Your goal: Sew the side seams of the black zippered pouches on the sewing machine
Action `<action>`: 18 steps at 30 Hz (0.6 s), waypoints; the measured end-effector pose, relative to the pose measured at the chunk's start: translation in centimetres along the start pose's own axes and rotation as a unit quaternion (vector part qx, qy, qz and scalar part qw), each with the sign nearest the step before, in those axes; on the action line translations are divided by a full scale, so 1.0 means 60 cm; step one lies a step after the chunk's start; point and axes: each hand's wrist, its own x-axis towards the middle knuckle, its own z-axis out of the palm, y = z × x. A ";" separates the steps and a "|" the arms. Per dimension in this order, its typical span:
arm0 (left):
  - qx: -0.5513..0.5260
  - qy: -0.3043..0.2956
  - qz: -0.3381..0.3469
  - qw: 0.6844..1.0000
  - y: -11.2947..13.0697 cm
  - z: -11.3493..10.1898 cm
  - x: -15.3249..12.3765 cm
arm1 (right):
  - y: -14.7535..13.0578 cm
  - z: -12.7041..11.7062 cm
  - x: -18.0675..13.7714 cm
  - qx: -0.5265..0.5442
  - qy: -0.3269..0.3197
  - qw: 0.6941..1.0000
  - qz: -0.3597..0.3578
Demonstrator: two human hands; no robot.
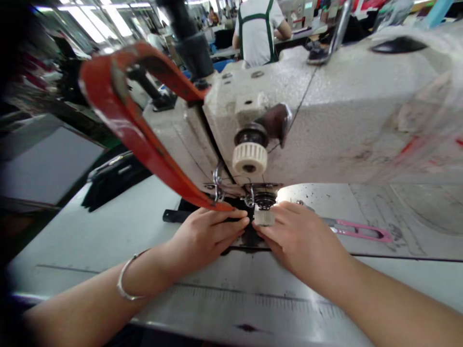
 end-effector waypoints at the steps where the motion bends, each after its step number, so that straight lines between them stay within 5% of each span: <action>1: -0.007 0.007 -0.004 1.000 0.000 0.002 0.000 | 0.000 0.003 0.000 0.002 0.004 1.000 0.010; 8: -0.048 0.044 -0.026 0.998 -0.002 0.012 0.000 | -0.002 0.012 0.002 -0.001 -0.039 0.990 0.132; 18: -0.035 0.037 -0.013 0.999 0.010 0.006 0.010 | -0.005 -0.008 0.005 0.001 0.009 0.999 0.034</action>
